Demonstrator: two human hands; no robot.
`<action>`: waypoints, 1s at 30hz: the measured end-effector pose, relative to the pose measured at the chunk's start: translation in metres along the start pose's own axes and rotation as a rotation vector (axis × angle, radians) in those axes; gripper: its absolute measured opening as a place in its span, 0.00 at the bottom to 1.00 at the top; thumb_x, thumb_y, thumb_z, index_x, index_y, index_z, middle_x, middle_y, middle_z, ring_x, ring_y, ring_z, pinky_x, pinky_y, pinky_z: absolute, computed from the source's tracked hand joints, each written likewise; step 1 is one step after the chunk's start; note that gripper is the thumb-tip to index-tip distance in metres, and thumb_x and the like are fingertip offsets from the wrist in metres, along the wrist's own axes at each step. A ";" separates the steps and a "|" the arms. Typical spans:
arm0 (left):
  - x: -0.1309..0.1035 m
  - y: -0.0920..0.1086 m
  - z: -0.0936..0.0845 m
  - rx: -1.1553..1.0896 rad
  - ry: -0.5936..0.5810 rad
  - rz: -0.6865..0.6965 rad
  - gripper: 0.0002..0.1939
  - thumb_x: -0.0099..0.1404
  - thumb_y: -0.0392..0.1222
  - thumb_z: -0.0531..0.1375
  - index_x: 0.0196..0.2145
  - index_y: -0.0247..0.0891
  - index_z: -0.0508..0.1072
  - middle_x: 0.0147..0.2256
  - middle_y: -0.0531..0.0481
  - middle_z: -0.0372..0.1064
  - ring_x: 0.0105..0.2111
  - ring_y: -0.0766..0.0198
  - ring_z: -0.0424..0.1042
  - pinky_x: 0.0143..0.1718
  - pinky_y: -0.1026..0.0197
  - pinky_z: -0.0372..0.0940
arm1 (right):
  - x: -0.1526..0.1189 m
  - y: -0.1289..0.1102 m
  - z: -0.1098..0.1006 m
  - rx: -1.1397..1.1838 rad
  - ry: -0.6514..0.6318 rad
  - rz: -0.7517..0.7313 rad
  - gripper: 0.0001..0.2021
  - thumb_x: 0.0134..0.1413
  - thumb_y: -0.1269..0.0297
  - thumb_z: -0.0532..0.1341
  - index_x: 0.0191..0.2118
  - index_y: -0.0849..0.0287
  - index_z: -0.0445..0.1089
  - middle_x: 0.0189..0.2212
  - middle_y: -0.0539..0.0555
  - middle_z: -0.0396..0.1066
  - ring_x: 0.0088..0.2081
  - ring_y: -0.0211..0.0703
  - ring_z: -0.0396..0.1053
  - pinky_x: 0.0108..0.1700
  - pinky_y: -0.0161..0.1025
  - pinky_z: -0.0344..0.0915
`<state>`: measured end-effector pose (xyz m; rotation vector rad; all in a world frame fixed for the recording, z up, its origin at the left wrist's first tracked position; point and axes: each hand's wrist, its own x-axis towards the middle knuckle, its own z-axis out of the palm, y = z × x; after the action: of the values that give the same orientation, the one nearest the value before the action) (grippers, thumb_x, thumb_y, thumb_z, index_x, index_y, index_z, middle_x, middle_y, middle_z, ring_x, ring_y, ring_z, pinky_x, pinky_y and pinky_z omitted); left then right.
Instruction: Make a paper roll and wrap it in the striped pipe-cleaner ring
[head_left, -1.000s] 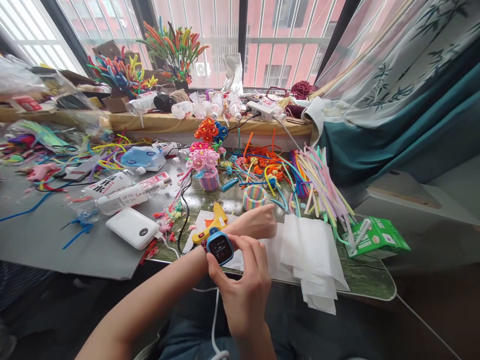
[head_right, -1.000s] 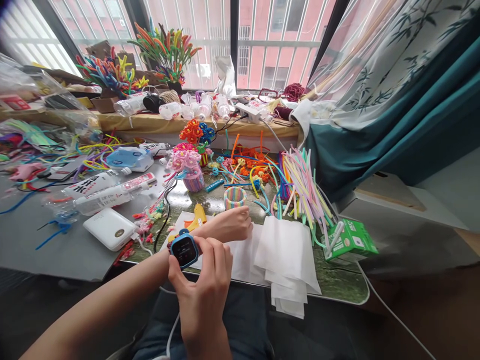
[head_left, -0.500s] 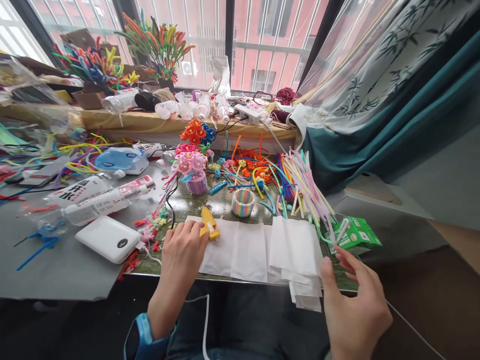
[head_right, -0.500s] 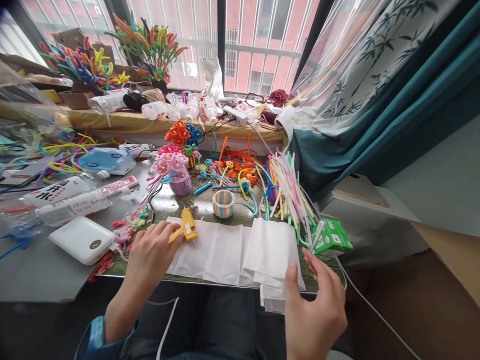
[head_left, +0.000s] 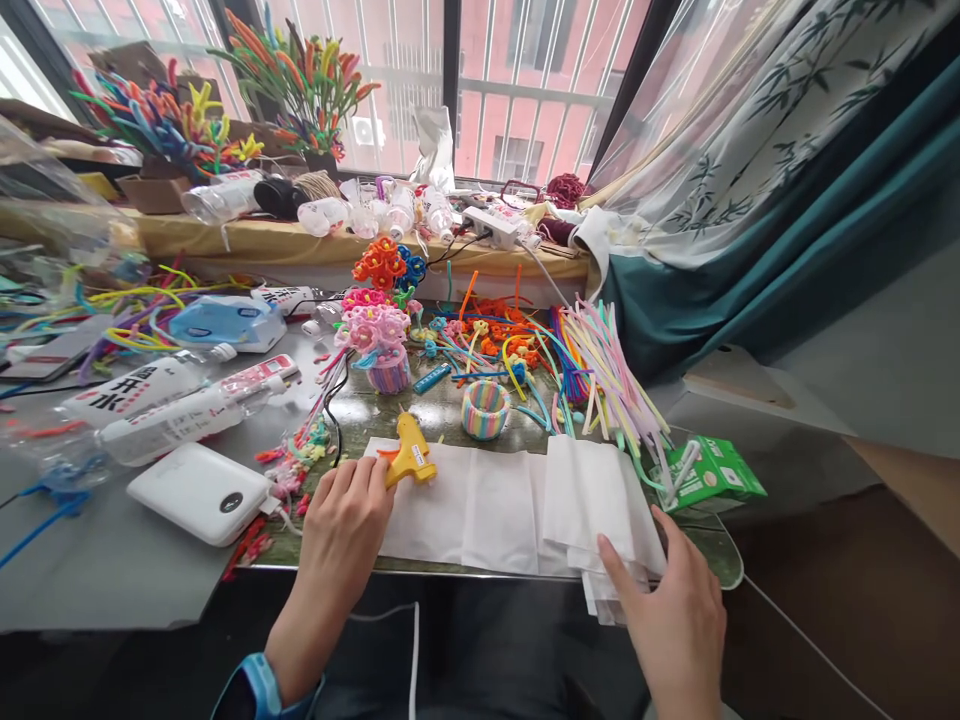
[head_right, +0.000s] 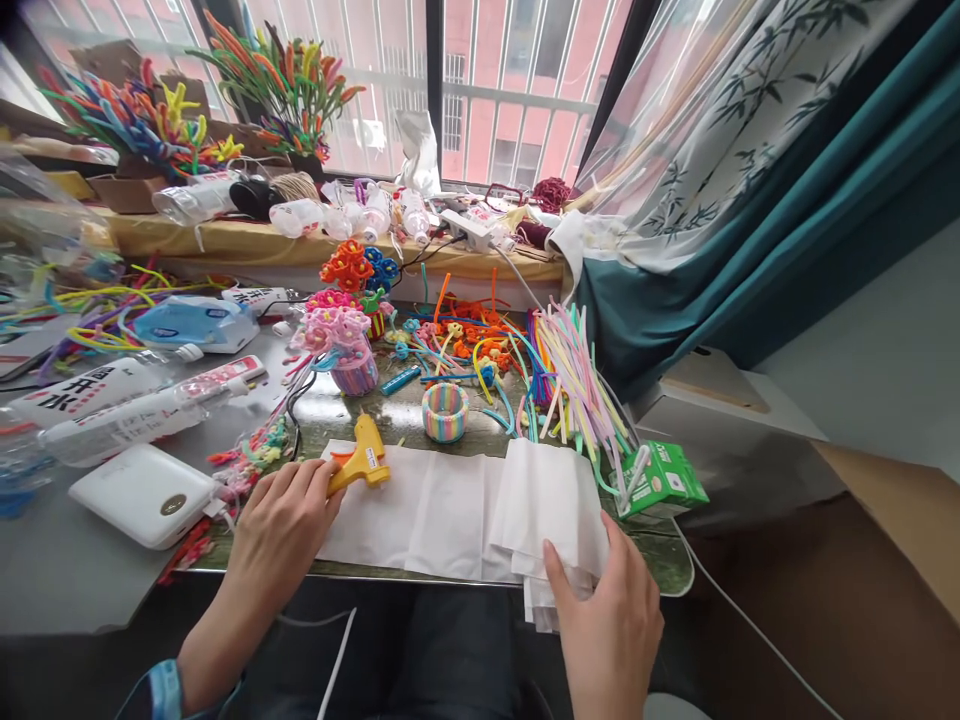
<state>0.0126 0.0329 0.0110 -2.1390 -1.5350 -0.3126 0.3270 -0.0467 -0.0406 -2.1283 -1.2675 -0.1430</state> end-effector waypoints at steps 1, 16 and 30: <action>0.001 -0.003 0.002 0.011 0.037 0.016 0.09 0.70 0.37 0.54 0.41 0.31 0.73 0.37 0.42 0.74 0.38 0.52 0.70 0.43 0.52 0.61 | 0.001 0.002 0.000 0.007 -0.010 0.014 0.42 0.53 0.30 0.53 0.59 0.63 0.64 0.51 0.70 0.71 0.51 0.72 0.68 0.47 0.61 0.66; 0.037 0.011 0.014 0.104 -0.039 0.116 0.15 0.69 0.26 0.47 0.35 0.33 0.72 0.31 0.44 0.69 0.33 0.54 0.67 0.39 0.54 0.61 | -0.063 -0.235 -0.006 0.777 -0.310 -1.141 0.15 0.70 0.62 0.50 0.49 0.58 0.72 0.54 0.50 0.73 0.63 0.41 0.62 0.66 0.40 0.56; 0.031 0.015 0.027 -0.283 -0.140 -0.068 0.08 0.71 0.35 0.54 0.41 0.31 0.73 0.39 0.44 0.72 0.40 0.58 0.72 0.45 0.51 0.68 | -0.065 -0.270 0.020 0.564 -0.596 -1.269 0.33 0.63 0.41 0.55 0.66 0.56 0.56 0.67 0.52 0.58 0.68 0.47 0.51 0.71 0.46 0.43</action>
<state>0.0350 0.0681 -0.0017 -2.3706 -1.7333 -0.4345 0.0668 0.0035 0.0454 -0.6544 -2.4664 0.3128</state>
